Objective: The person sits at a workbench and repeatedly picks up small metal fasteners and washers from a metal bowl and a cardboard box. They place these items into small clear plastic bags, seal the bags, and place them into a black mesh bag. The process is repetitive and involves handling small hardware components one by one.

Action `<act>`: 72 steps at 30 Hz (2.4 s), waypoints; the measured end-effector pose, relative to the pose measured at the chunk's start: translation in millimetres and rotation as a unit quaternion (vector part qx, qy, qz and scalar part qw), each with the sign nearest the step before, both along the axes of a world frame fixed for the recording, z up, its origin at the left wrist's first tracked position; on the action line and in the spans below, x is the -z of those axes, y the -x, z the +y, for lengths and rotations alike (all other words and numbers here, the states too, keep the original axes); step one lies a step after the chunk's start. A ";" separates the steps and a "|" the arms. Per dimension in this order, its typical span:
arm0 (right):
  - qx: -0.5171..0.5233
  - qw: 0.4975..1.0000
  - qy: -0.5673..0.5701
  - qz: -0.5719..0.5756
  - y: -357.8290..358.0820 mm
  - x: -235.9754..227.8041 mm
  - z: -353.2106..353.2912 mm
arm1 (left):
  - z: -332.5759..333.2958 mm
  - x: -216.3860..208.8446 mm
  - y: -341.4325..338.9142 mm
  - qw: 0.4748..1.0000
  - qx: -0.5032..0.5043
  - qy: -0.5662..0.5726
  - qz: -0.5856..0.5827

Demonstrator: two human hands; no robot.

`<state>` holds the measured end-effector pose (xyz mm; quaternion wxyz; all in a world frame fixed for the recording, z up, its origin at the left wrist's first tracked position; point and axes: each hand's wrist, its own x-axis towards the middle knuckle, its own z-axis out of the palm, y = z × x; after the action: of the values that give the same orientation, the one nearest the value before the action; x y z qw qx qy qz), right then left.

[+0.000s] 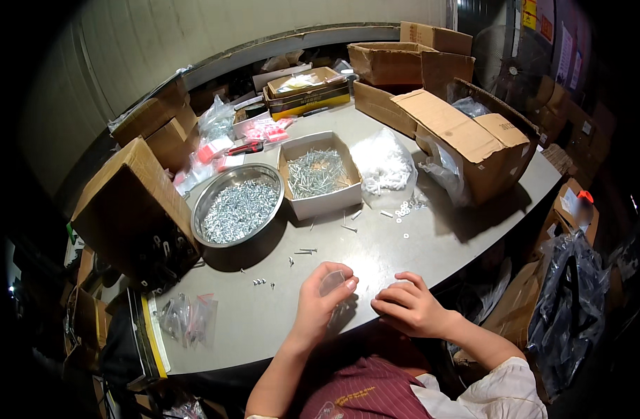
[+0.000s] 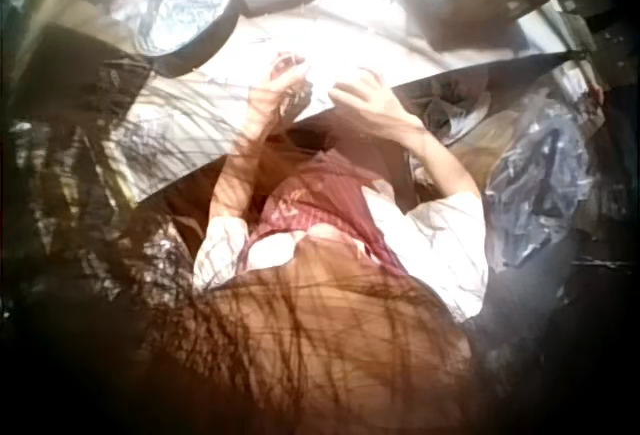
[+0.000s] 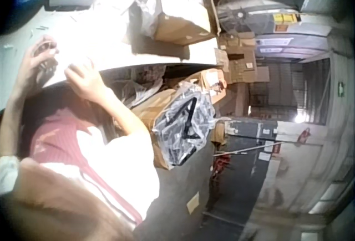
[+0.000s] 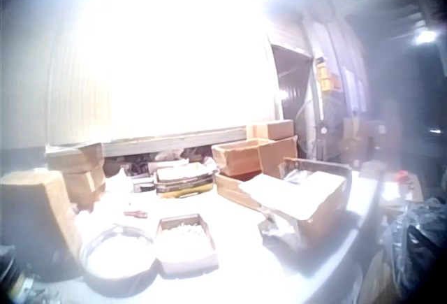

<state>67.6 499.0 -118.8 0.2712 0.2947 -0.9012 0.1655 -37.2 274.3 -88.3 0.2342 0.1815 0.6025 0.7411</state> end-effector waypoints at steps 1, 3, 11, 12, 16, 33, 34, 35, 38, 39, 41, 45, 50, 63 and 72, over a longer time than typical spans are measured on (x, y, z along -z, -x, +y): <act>-0.001 0.999 -0.011 0.032 -0.1 7.7 -0.7 | 0.0 -0.4 -0.9 1.000 -0.001 -0.002 -0.002; -0.014 0.999 0.009 0.037 -1.2 15.5 -2.0 | -1.8 -0.9 -3.6 1.000 -0.006 -0.006 -0.004; -0.050 0.981 0.186 -0.036 16.1 -14.5 -10.3 | -4.5 10.5 -14.2 1.000 0.000 -0.026 -0.011; -0.049 0.976 0.208 -0.031 21.7 -24.6 -13.4 | -3.7 12.2 -16.1 0.999 0.006 -0.032 -0.009; -0.079 0.973 0.217 -0.013 40.5 -47.5 -28.3 | -2.0 14.2 -17.6 0.999 0.036 -0.016 0.027; -0.106 0.982 0.141 -0.068 69.4 -55.6 -25.8 | -28.2 8.9 -13.0 0.998 0.012 0.028 0.061; -0.102 0.973 0.179 -0.102 70.9 -50.7 -26.4 | -31.3 8.4 -14.0 0.999 -0.007 0.018 0.044; -0.094 0.971 0.194 -0.107 73.4 -49.2 -29.1 | -33.4 10.8 -12.4 0.999 -0.017 0.007 0.045; -0.069 0.967 0.222 -0.108 79.3 -43.0 -37.1 | -36.2 19.3 -8.2 0.998 -0.042 -0.008 0.050; -0.080 0.964 0.226 -0.117 85.5 -40.6 -38.4 | -36.1 18.4 -5.9 0.997 -0.051 -0.001 0.057; -0.093 0.956 0.237 -0.143 92.2 -33.0 -38.0 | -31.8 17.3 -3.4 0.996 -0.061 0.016 0.062; -0.097 0.951 0.260 -0.134 90.7 -40.2 -48.0 | -30.3 14.2 -3.6 0.997 -0.072 -0.011 0.019; -0.069 0.937 0.311 -0.146 71.0 -38.5 -44.6 | -26.0 19.9 -5.2 0.995 -0.078 -0.048 0.039; 0.027 0.906 0.086 -0.414 -70.3 76.8 -67.4 | -34.0 16.6 -11.2 0.993 -0.105 -0.039 0.047; -0.161 0.852 0.177 -0.466 -87.7 101.4 -112.1 | -35.7 24.2 -9.5 0.989 -0.127 0.016 0.070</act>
<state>155.3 386.9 -220.2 -0.1629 0.2707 -0.8176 0.4814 -27.7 238.6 -112.6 0.0983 0.1518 0.6473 0.7405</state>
